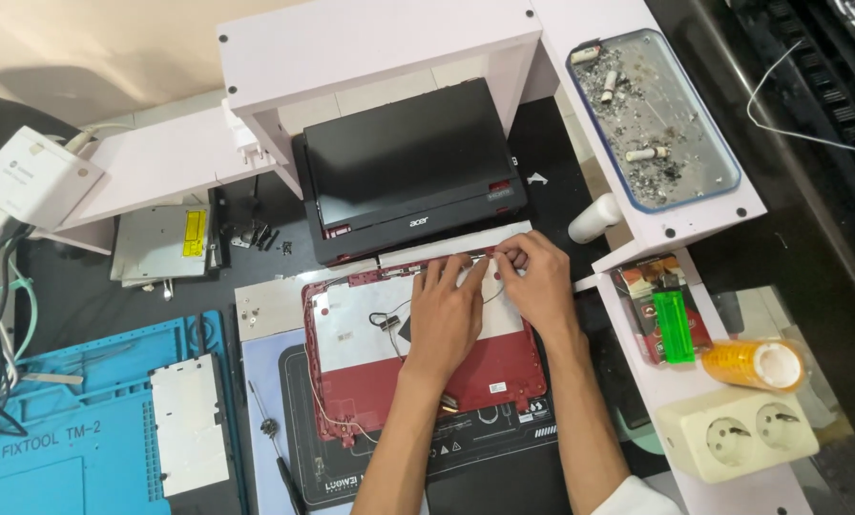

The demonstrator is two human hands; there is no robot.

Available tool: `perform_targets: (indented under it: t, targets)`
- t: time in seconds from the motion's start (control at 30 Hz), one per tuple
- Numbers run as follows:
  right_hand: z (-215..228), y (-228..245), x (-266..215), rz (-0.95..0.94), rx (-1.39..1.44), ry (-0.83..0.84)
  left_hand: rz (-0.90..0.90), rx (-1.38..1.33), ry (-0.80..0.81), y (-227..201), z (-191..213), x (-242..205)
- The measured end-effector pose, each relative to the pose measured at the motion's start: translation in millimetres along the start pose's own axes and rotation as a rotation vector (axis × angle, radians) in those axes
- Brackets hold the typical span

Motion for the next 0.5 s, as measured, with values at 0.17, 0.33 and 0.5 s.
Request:
perform_targets:
  t: [0.17, 0.33, 0.5]
  targets:
    - [-5.1, -2.4, -3.5, -0.066, -0.014, -0.007, 0.04, -0.02, -0.01, 4.3, -0.6, -2.2]
    - [-4.6, -1.2, -0.9, -0.111, 0.031, -0.005, 0.047, -0.009, 0.0, 5.1, 0.7, 0.7]
    - [0.0, 0.3, -3.3, -0.003, -0.069, 0.084, 0.059, -0.002, 0.026, 4.3, 0.6, 2.8]
Point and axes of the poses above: each hand's wrist, its own x-axis towards the middle knuckle, its own z-axis out of the back of the hand, y = z × x, the point moved 7 cm from there along x, towards the middle knuckle, and after that the axes turned 2 degrees about -z, right-handed, at the moved point
